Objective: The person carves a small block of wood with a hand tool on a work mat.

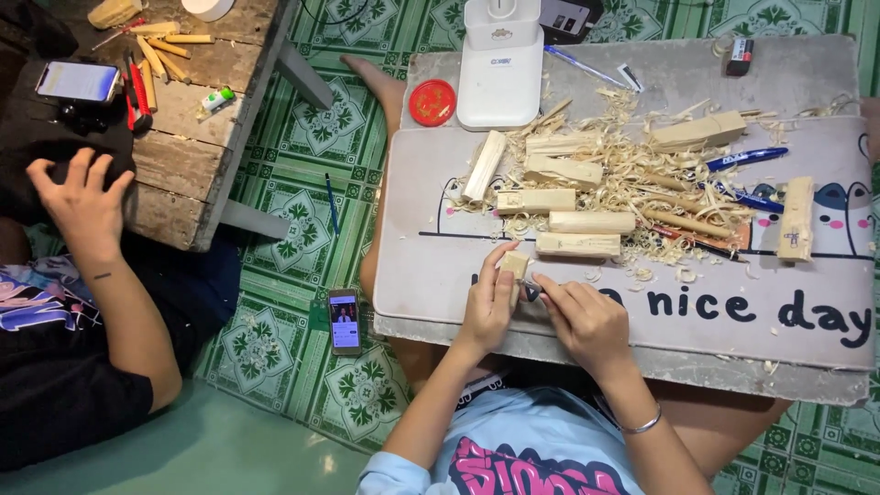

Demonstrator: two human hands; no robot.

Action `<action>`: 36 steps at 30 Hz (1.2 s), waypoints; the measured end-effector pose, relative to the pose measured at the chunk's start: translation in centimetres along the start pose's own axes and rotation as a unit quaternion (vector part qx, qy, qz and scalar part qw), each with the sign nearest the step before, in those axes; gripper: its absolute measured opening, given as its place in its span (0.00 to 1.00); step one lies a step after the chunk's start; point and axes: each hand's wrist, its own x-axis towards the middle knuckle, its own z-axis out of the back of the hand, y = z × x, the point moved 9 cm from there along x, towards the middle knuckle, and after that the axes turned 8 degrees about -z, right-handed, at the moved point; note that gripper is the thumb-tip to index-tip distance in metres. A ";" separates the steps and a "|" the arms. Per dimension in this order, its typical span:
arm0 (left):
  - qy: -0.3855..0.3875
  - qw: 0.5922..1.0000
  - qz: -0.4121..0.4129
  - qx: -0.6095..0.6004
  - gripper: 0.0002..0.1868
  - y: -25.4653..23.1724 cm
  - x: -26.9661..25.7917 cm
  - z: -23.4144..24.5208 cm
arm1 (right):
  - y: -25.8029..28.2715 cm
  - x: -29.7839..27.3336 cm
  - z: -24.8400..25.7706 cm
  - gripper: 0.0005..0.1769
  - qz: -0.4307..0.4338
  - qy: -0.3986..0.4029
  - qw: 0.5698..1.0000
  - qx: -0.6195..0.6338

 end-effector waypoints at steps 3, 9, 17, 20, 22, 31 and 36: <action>-0.007 0.999 -0.020 0.033 0.26 -0.8 0.8 0.0 | 0.0 0.5 0.0 0.11 0.006 -0.015 1.000 -0.006; -0.016 0.999 -0.014 0.049 0.27 -1.1 0.3 0.1 | -0.9 -4.6 1.5 0.13 -0.046 -0.064 0.996 -0.051; 0.010 0.999 -0.008 0.047 0.27 -1.0 0.0 -0.8 | -4.4 -8.9 3.4 0.15 -0.079 -0.179 0.968 -0.158; -0.001 0.997 -0.012 0.075 0.27 -1.1 0.2 -0.8 | -4.5 -8.6 3.4 0.16 -0.087 -0.176 0.969 -0.152; -0.015 0.997 -0.034 0.074 0.28 -1.3 0.2 -0.8 | -5.0 -8.8 3.1 0.15 -0.073 -0.201 0.964 -0.156; -0.040 0.995 -0.059 0.069 0.28 -1.2 -0.1 -0.5 | -5.2 -9.0 2.9 0.16 -0.078 -0.216 0.957 -0.174; -0.045 0.996 -0.045 0.067 0.28 -1.1 0.0 -0.3 | -3.2 -4.8 4.2 0.11 -0.143 -0.114 0.976 -0.116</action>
